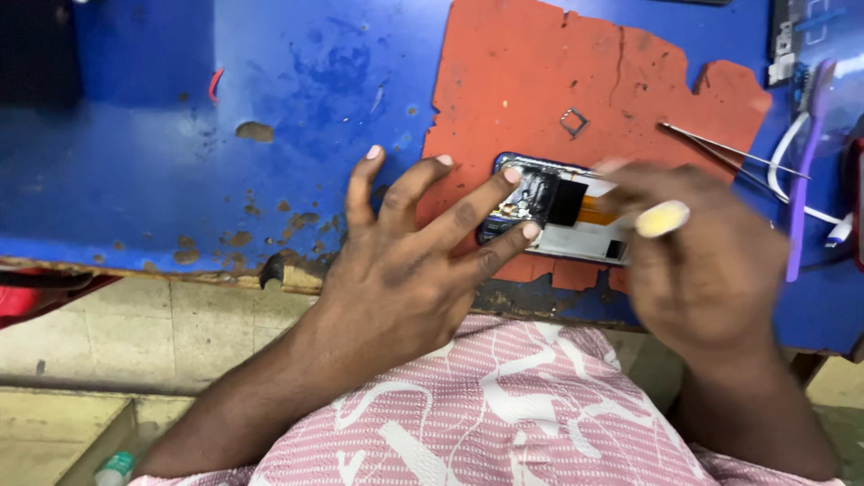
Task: The person uses a screwdriver to remove screws from a disassembled smartphone, then removes the motherboard and places it on the table. The person installs a new battery, connects a charging cable, and reattaches the motherboard, securing it with screws.
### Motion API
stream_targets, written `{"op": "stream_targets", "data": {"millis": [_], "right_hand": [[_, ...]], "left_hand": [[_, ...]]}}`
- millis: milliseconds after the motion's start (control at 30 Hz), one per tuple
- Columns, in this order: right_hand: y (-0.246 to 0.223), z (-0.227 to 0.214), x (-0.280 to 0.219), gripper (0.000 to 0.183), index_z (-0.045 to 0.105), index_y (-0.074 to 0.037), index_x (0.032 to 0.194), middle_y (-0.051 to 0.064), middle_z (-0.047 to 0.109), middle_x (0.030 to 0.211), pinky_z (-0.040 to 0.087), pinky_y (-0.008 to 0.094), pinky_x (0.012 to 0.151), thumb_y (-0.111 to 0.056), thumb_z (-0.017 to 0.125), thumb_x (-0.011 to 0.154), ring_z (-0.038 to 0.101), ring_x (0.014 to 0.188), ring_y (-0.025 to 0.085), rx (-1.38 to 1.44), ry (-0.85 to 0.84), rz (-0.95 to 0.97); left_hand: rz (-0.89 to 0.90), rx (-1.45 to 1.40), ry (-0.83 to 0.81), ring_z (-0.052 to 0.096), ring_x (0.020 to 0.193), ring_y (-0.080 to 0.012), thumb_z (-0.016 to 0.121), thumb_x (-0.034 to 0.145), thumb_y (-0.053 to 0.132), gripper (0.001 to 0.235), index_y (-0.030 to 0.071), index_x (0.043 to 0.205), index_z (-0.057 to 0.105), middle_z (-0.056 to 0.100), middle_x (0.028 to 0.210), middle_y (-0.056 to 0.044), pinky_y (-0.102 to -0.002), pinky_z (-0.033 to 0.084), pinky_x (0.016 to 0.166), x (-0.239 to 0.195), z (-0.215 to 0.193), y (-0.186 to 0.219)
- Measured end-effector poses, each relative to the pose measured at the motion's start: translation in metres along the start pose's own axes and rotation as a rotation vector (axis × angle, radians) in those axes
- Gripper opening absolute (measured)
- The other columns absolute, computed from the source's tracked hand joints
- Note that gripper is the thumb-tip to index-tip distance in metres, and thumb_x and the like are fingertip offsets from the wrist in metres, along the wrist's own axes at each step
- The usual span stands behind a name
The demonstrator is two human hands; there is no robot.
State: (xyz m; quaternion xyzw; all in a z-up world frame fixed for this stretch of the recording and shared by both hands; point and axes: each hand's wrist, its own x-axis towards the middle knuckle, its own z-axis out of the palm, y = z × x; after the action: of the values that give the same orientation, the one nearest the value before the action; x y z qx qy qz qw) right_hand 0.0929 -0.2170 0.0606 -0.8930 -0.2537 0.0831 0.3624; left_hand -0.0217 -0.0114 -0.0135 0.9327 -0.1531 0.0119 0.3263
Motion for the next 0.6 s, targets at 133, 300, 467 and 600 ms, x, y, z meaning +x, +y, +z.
{"op": "stream_targets", "data": {"millis": [133,300,467,600], "right_hand": [[0.015,0.007,-0.007,0.029,0.076,-0.005,0.111,0.012,0.075,0.11,0.059,0.034,0.071,0.005,0.072,0.084,0.075,0.087,0.022,-0.246,-0.122,-0.352],[0.019,0.008,-0.01,0.039,0.077,-0.007,0.114,0.009,0.075,0.115,0.055,0.035,0.065,0.001,0.076,0.076,0.073,0.08,0.02,-0.311,-0.182,-0.385],[0.019,0.007,-0.014,0.043,0.077,-0.01,0.12,0.006,0.074,0.124,0.055,0.034,0.065,-0.007,0.081,0.077,0.071,0.076,0.018,-0.345,-0.244,-0.333],[0.02,0.006,-0.015,0.044,0.076,-0.01,0.121,0.005,0.074,0.125,0.055,0.033,0.067,-0.01,0.082,0.077,0.072,0.079,0.017,-0.341,-0.244,-0.318]], "left_hand": [[-0.004,0.02,0.015,0.034,0.142,-0.0361,0.073,0.09,0.015,0.049,0.026,0.138,0.071,0.042,0.158,-0.004,-0.07,0.011,0.12,0.001,-0.001,0.001],[-0.018,0.031,0.009,0.035,0.142,-0.0351,0.073,0.09,0.015,0.051,0.028,0.139,0.071,0.042,0.157,-0.003,-0.068,0.012,0.121,0.001,-0.004,0.003],[-0.017,0.005,0.008,0.035,0.142,-0.0361,0.075,0.087,0.013,0.054,0.025,0.139,0.07,0.041,0.157,-0.004,-0.069,0.013,0.121,0.003,-0.007,0.004],[-0.02,-0.037,-0.002,0.035,0.142,-0.0358,0.076,0.085,0.013,0.053,0.022,0.137,0.07,0.04,0.159,-0.005,-0.068,0.016,0.121,0.002,-0.01,0.003]]}}
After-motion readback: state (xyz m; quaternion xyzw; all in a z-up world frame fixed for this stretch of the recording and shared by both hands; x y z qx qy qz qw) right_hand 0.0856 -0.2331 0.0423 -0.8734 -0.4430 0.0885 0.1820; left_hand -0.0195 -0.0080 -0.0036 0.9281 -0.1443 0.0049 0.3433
